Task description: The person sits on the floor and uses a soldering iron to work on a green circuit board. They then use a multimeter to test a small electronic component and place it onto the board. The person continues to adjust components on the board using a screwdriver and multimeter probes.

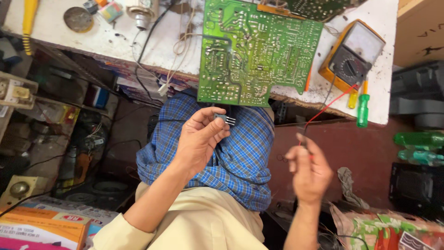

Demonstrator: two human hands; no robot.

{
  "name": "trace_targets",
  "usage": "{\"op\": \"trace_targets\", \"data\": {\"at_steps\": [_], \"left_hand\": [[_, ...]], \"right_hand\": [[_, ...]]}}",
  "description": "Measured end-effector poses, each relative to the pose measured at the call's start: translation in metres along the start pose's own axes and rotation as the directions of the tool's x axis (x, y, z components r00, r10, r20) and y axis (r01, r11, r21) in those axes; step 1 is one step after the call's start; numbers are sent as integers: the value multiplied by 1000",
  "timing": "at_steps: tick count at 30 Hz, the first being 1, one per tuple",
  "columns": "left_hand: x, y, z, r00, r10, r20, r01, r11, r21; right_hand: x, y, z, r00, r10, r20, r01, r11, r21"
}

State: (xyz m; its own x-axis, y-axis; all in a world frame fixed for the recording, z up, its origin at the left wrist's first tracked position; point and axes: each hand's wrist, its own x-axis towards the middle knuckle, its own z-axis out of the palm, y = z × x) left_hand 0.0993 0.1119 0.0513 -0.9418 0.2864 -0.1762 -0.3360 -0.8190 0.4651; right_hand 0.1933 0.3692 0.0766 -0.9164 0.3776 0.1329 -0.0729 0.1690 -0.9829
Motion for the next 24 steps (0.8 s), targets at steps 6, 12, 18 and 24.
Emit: {"op": "trace_targets", "data": {"at_steps": [6, 12, 18, 24], "left_hand": [[-7, 0, 28, 1000, -19, -2, 19, 986, 165], [-43, 28, 84, 972, -86, 220, 3, 935, 355], [-69, 67, 130, 735, 136, 664, -624, 518, 585], [-65, 88, 152, 744, 50, 667, -521, 667, 532]], "right_hand": [[-5, -13, 36, 984, 64, 165, -72, 996, 43], [8, -11, 29, 999, 44, 12, -45, 987, 152], [20, -18, 23, 991, 78, -106, -52, 973, 226], [29, -27, 29, 986, 86, -143, -48, 967, 252]]}}
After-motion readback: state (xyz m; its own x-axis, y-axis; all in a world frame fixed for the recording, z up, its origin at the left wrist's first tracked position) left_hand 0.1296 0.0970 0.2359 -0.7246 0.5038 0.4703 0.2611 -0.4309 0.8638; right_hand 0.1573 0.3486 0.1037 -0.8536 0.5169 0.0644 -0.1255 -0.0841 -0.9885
